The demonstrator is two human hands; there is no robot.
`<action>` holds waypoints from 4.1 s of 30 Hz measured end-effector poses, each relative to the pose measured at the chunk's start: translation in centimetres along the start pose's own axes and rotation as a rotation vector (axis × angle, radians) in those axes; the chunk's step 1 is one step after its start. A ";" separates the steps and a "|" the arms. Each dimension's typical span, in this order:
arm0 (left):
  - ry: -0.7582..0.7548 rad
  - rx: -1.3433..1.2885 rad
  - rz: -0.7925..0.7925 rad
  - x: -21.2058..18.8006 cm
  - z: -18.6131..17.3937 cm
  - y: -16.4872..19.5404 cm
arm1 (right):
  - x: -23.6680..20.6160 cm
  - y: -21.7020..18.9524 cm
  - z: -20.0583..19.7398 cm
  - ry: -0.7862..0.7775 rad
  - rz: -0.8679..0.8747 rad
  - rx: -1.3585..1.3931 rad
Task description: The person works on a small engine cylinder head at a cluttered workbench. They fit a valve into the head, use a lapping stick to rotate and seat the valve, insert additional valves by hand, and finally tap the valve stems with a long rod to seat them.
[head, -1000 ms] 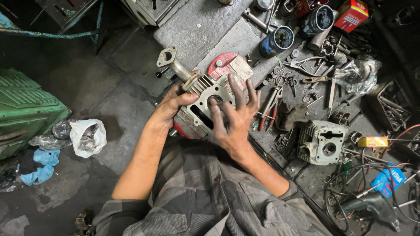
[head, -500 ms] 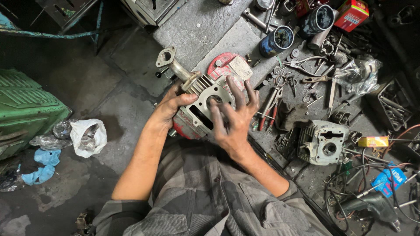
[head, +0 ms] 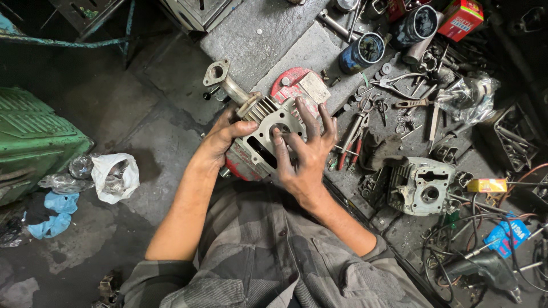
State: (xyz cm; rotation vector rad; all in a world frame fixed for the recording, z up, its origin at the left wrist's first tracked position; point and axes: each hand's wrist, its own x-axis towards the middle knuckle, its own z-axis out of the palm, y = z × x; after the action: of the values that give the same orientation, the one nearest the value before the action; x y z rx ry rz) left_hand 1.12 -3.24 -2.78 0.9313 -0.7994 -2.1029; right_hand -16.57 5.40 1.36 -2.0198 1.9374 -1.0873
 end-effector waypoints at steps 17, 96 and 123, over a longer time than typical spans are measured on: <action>0.027 -0.053 0.061 -0.1 0.2 -0.6 | 6.5 -1.3 -4.3 -0.520 -0.388 -0.172; 0.090 0.329 0.100 0.8 -1.3 -1.8 | -6.5 27.5 -5.2 0.124 0.470 -0.206; 0.071 0.221 0.211 1.3 -1.5 -3.2 | -6.7 18.2 -1.3 -0.415 0.414 -0.486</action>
State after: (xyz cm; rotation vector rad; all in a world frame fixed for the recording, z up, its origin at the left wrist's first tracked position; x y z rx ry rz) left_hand 0.56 -2.75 -6.49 0.9846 -1.0605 -1.8165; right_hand -31.50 9.01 -10.52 -1.7132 2.3669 -0.0964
